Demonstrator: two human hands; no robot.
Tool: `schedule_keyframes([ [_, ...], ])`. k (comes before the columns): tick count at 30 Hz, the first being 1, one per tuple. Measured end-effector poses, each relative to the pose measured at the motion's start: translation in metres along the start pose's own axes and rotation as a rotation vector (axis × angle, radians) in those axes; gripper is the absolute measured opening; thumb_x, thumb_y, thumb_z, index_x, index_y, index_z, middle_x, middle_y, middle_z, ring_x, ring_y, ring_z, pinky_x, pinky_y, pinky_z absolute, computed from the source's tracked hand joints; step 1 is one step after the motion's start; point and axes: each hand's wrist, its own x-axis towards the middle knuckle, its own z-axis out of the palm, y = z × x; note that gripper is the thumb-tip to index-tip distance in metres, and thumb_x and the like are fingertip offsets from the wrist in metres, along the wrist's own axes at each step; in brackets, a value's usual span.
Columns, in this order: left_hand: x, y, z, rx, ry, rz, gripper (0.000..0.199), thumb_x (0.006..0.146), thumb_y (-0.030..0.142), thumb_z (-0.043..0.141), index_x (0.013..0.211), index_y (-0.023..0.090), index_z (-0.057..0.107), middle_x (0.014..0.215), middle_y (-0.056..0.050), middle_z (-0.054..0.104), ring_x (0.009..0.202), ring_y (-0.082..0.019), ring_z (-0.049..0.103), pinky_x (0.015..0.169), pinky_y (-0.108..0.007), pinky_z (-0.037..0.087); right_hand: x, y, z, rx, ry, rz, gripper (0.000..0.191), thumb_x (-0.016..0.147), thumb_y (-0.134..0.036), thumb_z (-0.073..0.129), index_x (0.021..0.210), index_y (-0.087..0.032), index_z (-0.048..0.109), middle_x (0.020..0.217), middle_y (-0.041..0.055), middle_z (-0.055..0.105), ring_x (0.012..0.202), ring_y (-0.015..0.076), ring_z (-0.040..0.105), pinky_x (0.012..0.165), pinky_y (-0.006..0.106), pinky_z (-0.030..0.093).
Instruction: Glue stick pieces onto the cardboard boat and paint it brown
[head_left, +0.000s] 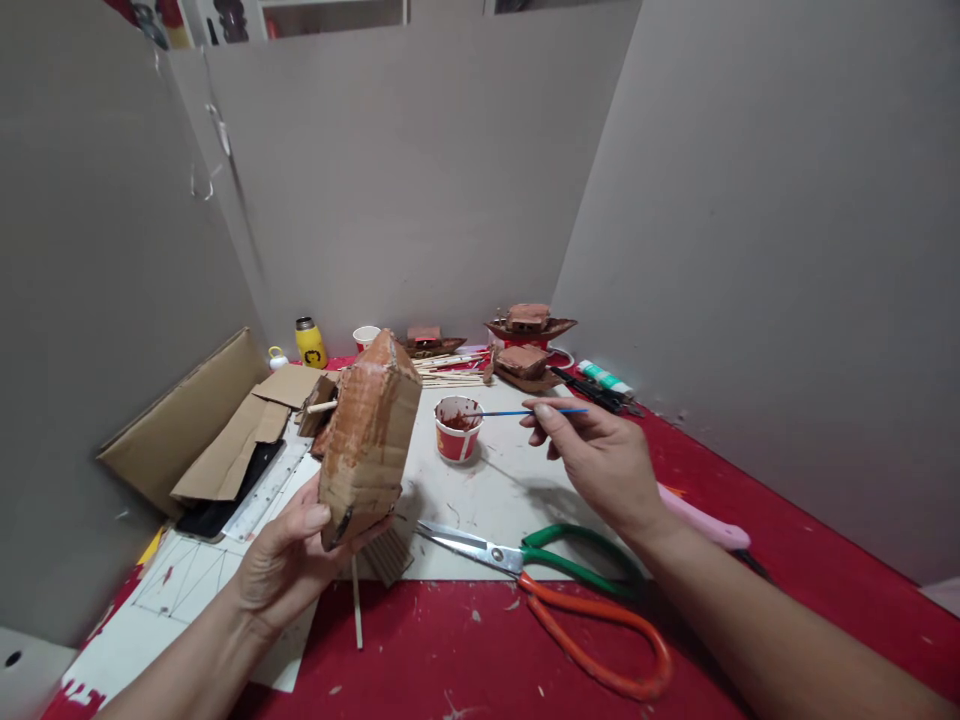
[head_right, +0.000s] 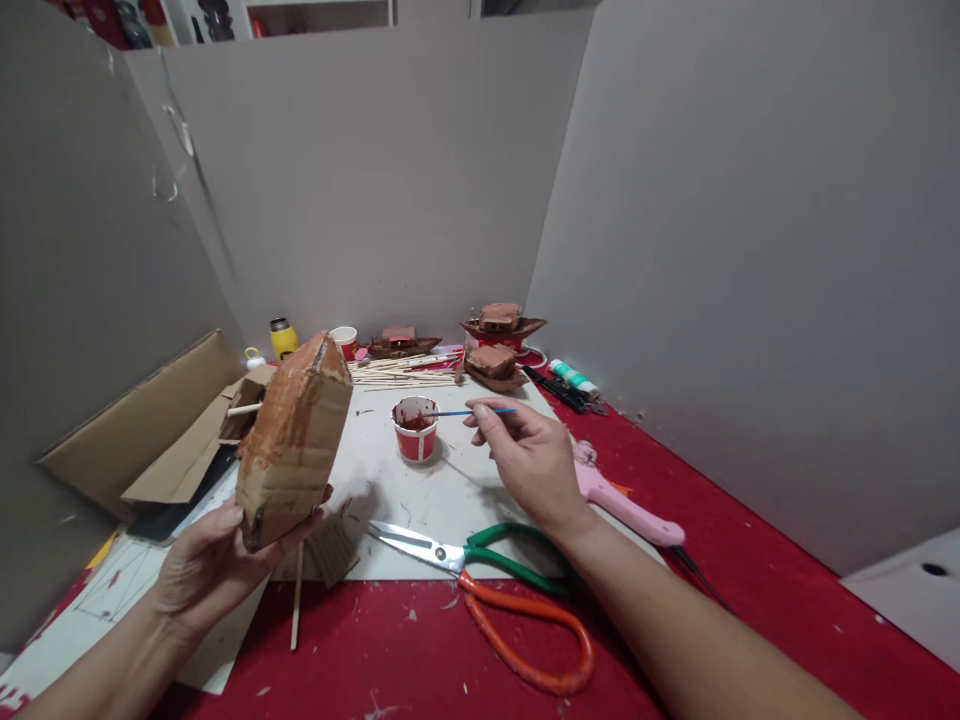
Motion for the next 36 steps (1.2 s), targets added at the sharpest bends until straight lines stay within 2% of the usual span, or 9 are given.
schedule_keyframes([
  [6,-0.006,0.005,-0.002,-0.009,-0.047,-0.061,0.079,0.063,0.018,0.075,0.139,0.021,0.055,0.127,-0.015,0.071,0.12,-0.036,0.065,0.108,-0.052,0.046,-0.002,-0.003,-0.001,-0.006,0.018,-0.04,0.029,0.084,-0.045,0.068,0.092,-0.018,0.074,0.074,0.0059,0.074,0.058,0.0148,0.064,0.048,0.025,0.047],
  [11,-0.007,0.004,-0.009,-0.026,-0.128,-0.091,0.066,0.063,0.022,0.076,0.128,0.02,0.066,0.124,-0.016,0.072,0.114,-0.033,0.068,0.106,-0.049,0.048,-0.002,-0.005,-0.001,-0.022,0.001,-0.052,0.03,0.086,-0.045,0.067,0.093,-0.017,0.074,0.075,0.0065,0.074,0.059,0.0152,0.064,0.049,0.026,0.048],
  [15,-0.004,0.001,-0.013,-0.069,-0.286,-0.078,0.055,0.071,0.027,0.071,0.125,0.022,0.07,0.126,-0.014,0.072,0.115,-0.032,0.068,0.102,-0.047,0.051,-0.003,-0.004,-0.002,-0.03,0.011,-0.058,0.031,0.086,-0.046,0.066,0.094,-0.016,0.074,0.077,0.0071,0.074,0.06,0.0158,0.065,0.049,0.026,0.05],
  [18,-0.003,0.003,-0.011,-0.106,-0.445,-0.103,0.055,0.076,0.031,0.068,0.13,0.019,0.067,0.134,-0.016,0.066,0.116,-0.033,0.066,0.1,-0.046,0.051,-0.003,-0.004,-0.003,-0.046,0.002,-0.069,0.033,0.087,-0.046,0.065,0.095,-0.016,0.074,0.076,0.0073,0.075,0.06,0.0159,0.066,0.048,0.026,0.05],
  [20,-0.003,0.004,-0.008,-0.118,-0.492,-0.118,0.055,0.079,0.033,0.067,0.131,0.018,0.066,0.132,-0.017,0.068,0.114,-0.031,0.067,0.097,-0.044,0.053,-0.003,-0.003,-0.003,-0.065,-0.031,-0.081,0.031,0.088,-0.045,0.064,0.095,-0.016,0.074,0.076,0.007,0.074,0.06,0.0158,0.066,0.049,0.026,0.05],
  [23,-0.002,0.004,-0.005,-0.126,-0.469,-0.11,0.047,0.083,0.038,0.068,0.126,0.018,0.069,0.123,-0.015,0.072,0.106,-0.029,0.07,0.087,-0.039,0.057,-0.003,-0.001,-0.003,-0.077,-0.047,-0.099,0.03,0.089,-0.043,0.063,0.097,-0.016,0.074,0.08,0.0076,0.075,0.062,0.016,0.067,0.051,0.027,0.052],
  [27,0.001,0.002,-0.003,-0.146,-0.376,-0.102,0.05,0.084,0.051,0.069,0.12,0.016,0.072,0.128,-0.017,0.07,0.096,-0.025,0.073,0.078,-0.033,0.06,-0.003,0.001,-0.002,-0.073,-0.053,-0.109,0.03,0.089,-0.042,0.064,0.097,-0.016,0.074,0.08,0.0077,0.075,0.062,0.0163,0.067,0.052,0.027,0.053],
  [31,0.005,0.002,-0.005,-0.158,-0.299,-0.127,0.05,0.084,0.049,0.071,0.12,0.015,0.073,0.12,-0.019,0.073,0.092,-0.023,0.074,0.079,-0.029,0.06,-0.003,0.002,-0.003,-0.074,-0.04,-0.112,0.029,0.09,-0.042,0.063,0.099,-0.016,0.073,0.081,0.0077,0.075,0.063,0.0161,0.068,0.053,0.027,0.052],
  [36,0.009,0.0,-0.011,-0.168,-0.212,-0.151,0.053,0.079,0.049,0.076,0.116,0.012,0.074,0.112,-0.021,0.076,0.087,-0.023,0.075,0.077,-0.03,0.061,-0.003,0.001,-0.004,-0.066,-0.033,-0.11,0.03,0.09,-0.042,0.063,0.099,-0.016,0.074,0.083,0.0074,0.075,0.064,0.0156,0.068,0.054,0.027,0.052],
])
